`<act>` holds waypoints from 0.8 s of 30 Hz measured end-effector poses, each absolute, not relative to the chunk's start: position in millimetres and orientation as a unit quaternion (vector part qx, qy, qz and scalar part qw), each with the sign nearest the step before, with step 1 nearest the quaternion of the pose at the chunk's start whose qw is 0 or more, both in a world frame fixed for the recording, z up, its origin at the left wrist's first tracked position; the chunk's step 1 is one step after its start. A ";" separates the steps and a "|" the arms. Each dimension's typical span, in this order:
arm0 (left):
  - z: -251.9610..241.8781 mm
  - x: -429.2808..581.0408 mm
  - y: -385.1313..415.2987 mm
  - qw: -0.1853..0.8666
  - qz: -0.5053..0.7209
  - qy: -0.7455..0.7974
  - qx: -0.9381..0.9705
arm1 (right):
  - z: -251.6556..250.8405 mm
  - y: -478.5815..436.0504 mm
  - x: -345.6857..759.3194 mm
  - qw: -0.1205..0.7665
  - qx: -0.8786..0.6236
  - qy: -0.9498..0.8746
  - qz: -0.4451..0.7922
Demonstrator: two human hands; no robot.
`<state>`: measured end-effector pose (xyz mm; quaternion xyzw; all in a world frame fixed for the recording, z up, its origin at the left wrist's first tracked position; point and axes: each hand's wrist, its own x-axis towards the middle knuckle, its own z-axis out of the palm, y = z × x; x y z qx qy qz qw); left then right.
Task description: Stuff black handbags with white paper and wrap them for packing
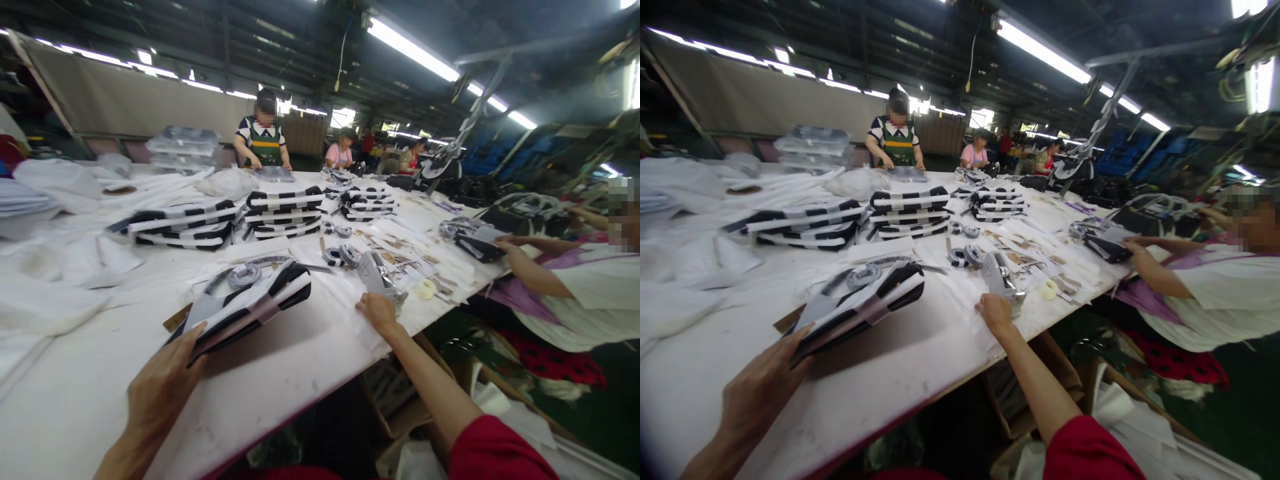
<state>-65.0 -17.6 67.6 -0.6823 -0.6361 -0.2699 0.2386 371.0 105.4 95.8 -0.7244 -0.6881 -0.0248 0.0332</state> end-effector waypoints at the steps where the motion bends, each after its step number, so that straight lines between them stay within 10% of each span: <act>1: 67.9 -65.4 -17.7 0.229 -0.273 -0.643 -0.679 | 104.2 106.6 368.9 0.030 -0.723 -0.689 -0.021; 15: 79.2 -68.6 -19.0 0.121 -0.325 -0.717 -0.605 | 113.3 13.6 226.8 0.001 -0.436 -0.898 0.062; 24: 73.4 -71.0 -21.0 0.102 -0.363 -0.711 -0.593 | 37.6 62.2 229.8 0.123 -0.572 -0.810 -0.042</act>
